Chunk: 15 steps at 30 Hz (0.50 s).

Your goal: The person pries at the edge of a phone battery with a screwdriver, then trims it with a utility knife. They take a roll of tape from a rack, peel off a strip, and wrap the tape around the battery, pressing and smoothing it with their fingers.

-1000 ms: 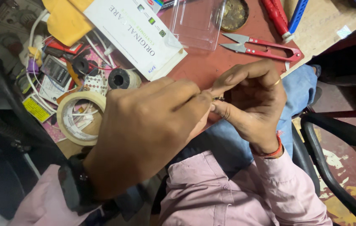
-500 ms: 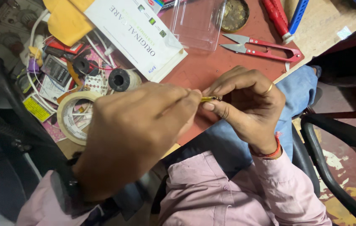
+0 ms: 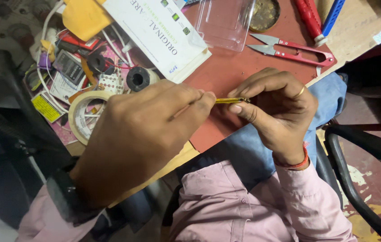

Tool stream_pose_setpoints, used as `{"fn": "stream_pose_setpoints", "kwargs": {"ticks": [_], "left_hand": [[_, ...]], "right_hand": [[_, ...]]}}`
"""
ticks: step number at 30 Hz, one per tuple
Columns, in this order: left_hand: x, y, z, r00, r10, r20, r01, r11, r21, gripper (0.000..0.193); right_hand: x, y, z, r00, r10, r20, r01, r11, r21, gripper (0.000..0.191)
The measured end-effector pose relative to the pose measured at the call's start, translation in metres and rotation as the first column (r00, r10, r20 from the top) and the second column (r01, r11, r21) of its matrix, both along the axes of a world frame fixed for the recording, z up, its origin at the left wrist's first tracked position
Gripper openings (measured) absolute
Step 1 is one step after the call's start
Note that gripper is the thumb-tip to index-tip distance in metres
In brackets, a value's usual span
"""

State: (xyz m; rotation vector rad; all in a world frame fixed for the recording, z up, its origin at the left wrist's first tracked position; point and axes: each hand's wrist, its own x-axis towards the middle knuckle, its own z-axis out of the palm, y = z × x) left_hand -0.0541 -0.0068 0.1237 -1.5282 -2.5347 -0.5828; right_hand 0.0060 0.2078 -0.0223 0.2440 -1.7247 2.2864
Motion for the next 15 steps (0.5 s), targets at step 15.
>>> {"fn": "stream_pose_setpoints", "kwargs": {"ticks": [15], "left_hand": [[0.001, -0.004, 0.001, 0.999, -0.033, -0.034, 0.029, 0.992, -0.122, 0.030]], "right_hand": [[-0.001, 0.000, -0.002, 1.000, 0.018, -0.007, -0.019, 0.999, -0.028, 0.022]]}}
